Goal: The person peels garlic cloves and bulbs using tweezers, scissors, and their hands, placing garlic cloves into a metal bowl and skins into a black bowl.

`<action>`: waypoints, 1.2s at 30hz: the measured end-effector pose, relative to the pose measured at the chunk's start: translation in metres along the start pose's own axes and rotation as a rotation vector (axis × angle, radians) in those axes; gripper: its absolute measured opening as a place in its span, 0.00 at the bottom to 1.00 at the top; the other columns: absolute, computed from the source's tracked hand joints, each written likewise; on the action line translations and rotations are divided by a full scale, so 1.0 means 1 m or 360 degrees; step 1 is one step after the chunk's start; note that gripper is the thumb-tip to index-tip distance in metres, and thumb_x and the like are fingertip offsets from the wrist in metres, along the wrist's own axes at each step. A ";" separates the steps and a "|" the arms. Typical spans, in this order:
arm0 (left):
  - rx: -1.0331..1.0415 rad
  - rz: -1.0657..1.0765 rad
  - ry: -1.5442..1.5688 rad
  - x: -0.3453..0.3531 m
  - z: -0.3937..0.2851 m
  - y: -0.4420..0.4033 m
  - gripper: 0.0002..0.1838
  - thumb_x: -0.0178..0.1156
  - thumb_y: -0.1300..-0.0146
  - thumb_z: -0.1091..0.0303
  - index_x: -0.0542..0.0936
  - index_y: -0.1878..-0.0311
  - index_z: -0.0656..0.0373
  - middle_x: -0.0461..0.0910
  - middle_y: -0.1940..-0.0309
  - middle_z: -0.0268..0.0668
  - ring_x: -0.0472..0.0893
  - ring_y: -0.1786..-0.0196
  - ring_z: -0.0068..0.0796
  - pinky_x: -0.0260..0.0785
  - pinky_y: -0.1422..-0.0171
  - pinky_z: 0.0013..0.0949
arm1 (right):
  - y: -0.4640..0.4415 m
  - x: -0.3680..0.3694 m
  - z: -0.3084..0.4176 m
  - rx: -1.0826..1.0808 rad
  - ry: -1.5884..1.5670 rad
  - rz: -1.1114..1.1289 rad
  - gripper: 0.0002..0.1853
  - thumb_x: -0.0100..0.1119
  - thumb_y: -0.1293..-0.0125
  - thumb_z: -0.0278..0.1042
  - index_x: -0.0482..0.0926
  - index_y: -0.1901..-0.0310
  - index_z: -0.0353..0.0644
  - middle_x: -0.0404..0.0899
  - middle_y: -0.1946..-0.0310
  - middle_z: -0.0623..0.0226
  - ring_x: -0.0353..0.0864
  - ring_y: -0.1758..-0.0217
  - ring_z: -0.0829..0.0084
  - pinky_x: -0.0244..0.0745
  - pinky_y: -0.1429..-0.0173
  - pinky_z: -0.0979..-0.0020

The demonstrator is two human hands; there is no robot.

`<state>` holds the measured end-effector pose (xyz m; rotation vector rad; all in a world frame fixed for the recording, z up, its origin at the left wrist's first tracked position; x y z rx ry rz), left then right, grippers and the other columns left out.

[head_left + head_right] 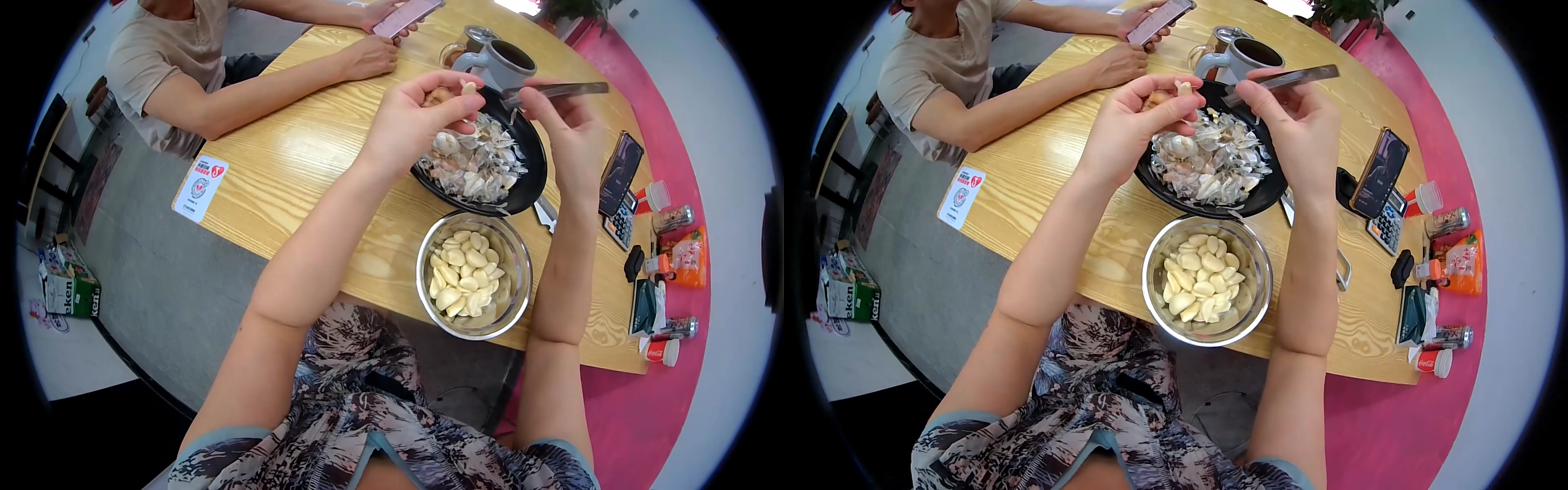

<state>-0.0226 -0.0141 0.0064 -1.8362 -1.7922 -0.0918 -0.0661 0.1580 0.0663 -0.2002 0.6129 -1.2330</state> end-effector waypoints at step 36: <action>0.0192 -0.0017 -0.0097 0.006 -0.005 0.001 0.19 0.57 0.34 0.74 0.75 0.39 0.58 0.80 0.60 0.34 0.76 0.66 0.14 0.70 0.68 0.17 | -0.004 0.001 -0.030 0.0075 0.0409 0.0168 0.11 0.68 0.44 0.32 0.82 0.62 0.35 0.84 0.71 0.69 0.81 0.67 0.81 0.73 0.60 0.77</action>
Point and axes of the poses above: each hand's wrist, its own y-axis away from the middle knuckle, its own x-axis out of the palm, z = x × y, the point moved 3 cm from there along -y, towards the middle knuckle
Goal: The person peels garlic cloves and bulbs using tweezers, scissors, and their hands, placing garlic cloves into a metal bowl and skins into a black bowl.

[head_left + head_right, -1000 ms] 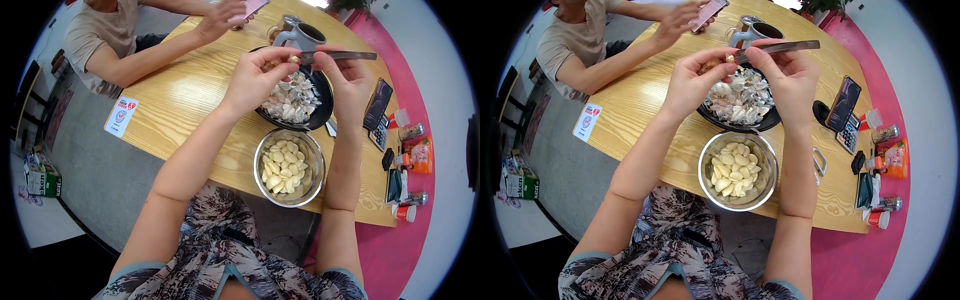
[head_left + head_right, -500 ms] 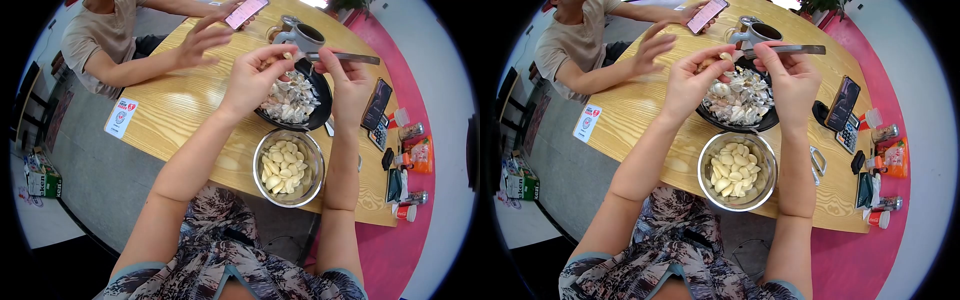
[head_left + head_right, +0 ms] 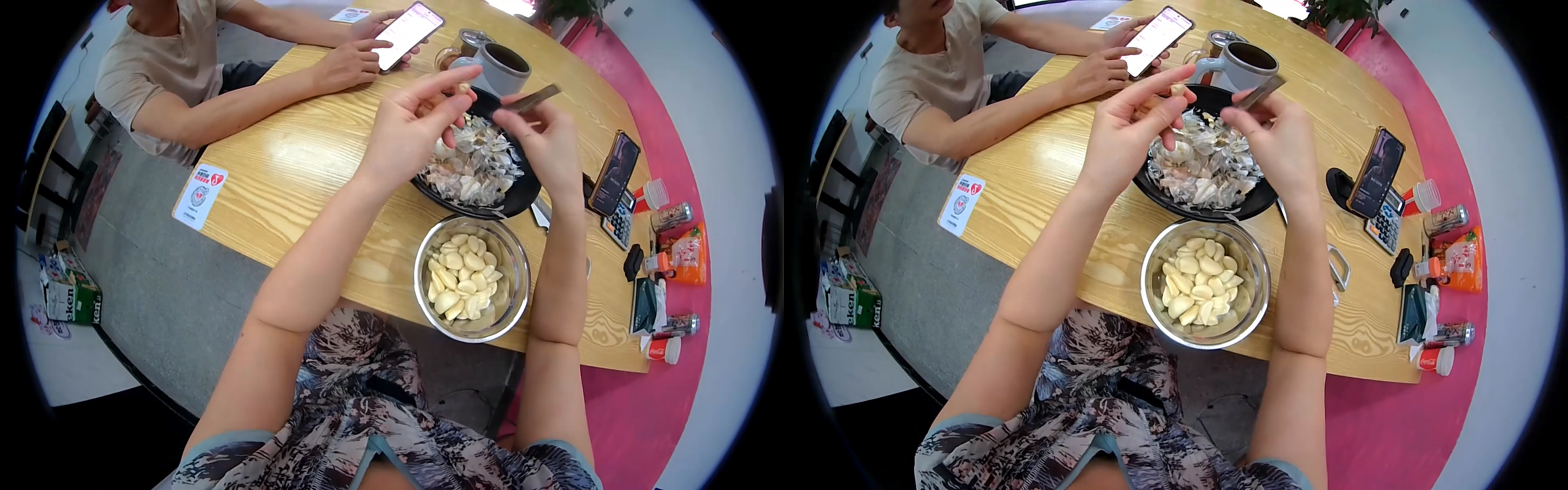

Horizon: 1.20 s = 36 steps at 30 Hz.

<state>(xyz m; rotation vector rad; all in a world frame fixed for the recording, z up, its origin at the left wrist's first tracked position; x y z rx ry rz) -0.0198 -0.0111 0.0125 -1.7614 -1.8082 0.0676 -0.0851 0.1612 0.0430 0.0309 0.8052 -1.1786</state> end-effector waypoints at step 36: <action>-0.0217 -0.0070 0.0501 -0.009 0.010 -0.003 0.14 0.60 0.34 0.69 0.77 0.46 0.62 0.81 0.60 0.31 0.73 0.69 0.11 0.64 0.71 0.15 | 0.014 -0.023 0.041 -0.0230 -0.0627 -0.0498 0.06 0.66 0.40 0.25 0.82 0.63 0.34 0.83 0.70 0.67 0.79 0.70 0.80 0.75 0.63 0.80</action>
Point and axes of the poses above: each hand's wrist, its own y-axis away from the middle knuckle, its own x-axis out of the palm, z = x × y, the point moved 3 cm from there along -y, towards the middle knuckle
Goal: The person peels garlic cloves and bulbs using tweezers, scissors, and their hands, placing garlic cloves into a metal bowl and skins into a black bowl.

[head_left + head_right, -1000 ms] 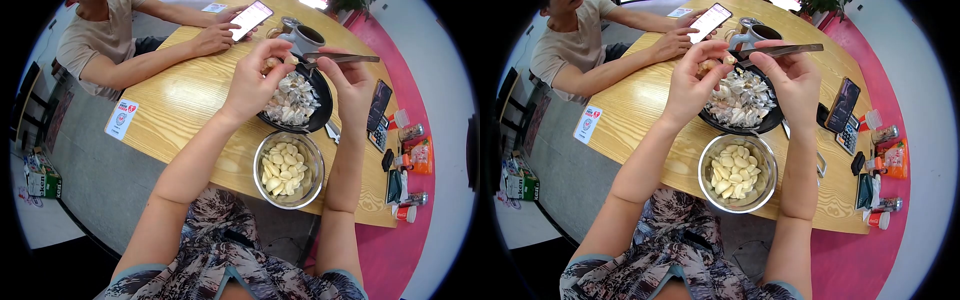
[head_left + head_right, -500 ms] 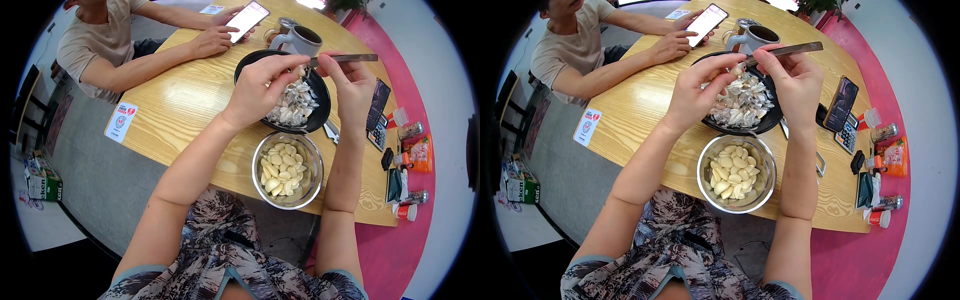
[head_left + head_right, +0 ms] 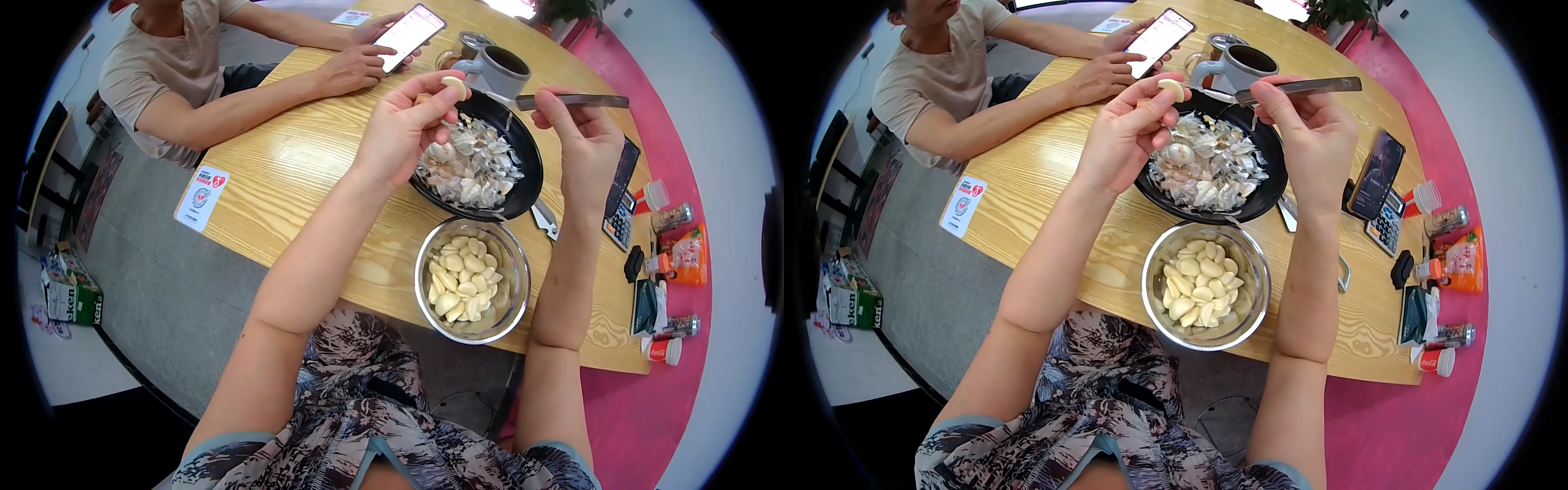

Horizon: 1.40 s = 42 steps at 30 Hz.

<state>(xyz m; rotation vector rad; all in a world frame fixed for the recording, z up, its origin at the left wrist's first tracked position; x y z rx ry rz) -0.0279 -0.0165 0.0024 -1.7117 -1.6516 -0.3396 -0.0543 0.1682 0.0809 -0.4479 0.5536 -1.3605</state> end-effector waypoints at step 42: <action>-0.0282 0.0418 -0.0129 0.007 0.006 0.003 0.23 0.57 0.33 0.71 0.66 0.39 0.70 0.75 0.45 0.52 0.79 0.44 0.39 0.74 0.39 0.32 | -0.014 -0.012 -0.032 0.0175 0.0152 0.0326 0.11 0.67 0.42 0.30 0.82 0.58 0.35 0.83 0.66 0.66 0.80 0.63 0.80 0.73 0.57 0.79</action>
Point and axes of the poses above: each hand's wrist, its own y-axis away from the middle knuckle, its own x-axis out of the palm, z = x × y, the point moved 3 cm from there along -y, towards the middle knuckle
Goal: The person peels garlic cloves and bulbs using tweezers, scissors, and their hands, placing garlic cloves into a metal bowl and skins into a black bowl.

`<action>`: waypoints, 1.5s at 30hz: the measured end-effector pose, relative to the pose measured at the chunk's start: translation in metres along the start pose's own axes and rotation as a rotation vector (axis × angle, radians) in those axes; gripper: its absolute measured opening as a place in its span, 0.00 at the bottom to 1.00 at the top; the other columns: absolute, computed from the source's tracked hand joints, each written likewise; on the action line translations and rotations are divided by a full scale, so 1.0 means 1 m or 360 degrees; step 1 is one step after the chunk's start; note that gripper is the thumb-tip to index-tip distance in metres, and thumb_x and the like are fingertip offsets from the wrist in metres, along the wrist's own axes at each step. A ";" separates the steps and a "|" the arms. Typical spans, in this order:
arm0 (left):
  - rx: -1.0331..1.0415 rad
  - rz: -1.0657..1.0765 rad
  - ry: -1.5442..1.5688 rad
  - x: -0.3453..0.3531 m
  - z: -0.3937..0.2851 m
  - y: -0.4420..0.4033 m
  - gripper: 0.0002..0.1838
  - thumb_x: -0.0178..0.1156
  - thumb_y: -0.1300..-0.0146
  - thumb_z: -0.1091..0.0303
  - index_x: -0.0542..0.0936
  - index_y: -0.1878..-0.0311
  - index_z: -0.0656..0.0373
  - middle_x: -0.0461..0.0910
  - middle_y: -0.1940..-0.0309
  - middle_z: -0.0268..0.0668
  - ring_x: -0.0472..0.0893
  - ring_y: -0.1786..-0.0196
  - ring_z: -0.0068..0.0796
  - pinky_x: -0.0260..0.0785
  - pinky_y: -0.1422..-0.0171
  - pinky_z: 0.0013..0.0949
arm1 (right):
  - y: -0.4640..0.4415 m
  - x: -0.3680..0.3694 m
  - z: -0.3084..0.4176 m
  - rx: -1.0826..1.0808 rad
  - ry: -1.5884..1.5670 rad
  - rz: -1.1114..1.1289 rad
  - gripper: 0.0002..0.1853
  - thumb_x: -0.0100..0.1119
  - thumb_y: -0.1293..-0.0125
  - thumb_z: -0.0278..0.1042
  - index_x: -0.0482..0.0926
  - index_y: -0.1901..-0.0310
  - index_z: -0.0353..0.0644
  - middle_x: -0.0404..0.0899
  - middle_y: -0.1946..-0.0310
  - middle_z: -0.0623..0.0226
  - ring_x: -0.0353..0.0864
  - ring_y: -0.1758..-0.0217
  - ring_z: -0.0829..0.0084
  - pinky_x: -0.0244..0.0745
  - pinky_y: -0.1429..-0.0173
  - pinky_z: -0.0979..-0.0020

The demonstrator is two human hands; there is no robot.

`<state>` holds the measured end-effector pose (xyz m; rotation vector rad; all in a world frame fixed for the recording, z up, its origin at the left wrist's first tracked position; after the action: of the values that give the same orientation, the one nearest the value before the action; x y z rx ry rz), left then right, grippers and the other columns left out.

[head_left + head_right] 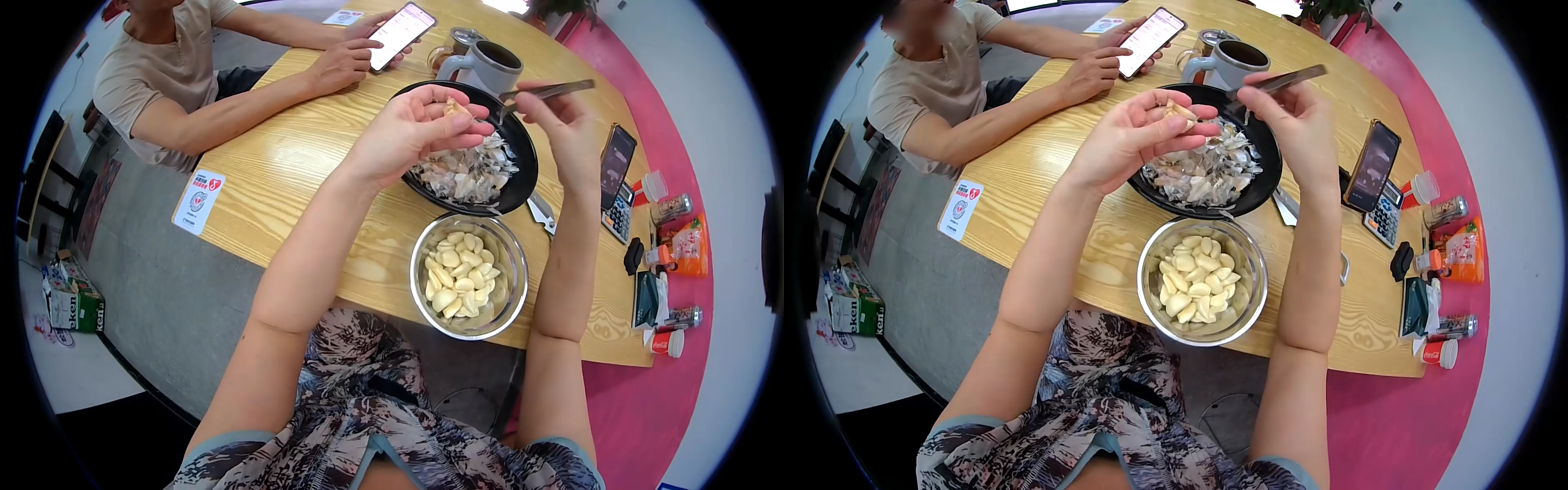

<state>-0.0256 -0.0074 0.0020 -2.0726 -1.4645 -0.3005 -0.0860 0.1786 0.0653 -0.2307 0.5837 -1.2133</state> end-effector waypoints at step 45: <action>0.0216 -0.0341 -0.0124 -0.010 -0.005 0.000 0.17 0.56 0.32 0.68 0.73 0.43 0.65 0.81 0.53 0.44 0.82 0.56 0.27 0.77 0.49 0.27 | 0.005 0.015 -0.010 0.0088 0.0528 0.0124 0.12 0.68 0.43 0.30 0.82 0.58 0.35 0.84 0.68 0.66 0.80 0.67 0.80 0.73 0.61 0.77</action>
<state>-0.0284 -0.0178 0.0009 -1.8423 -1.7093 -0.1991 -0.0840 0.1677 0.0504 0.0426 0.8376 -1.1983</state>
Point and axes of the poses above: each hand's wrist, its own y-axis away from the middle knuckle, its own x-axis out of the palm, z = x × y, the point moved 3 cm from there along -y, towards the middle knuckle
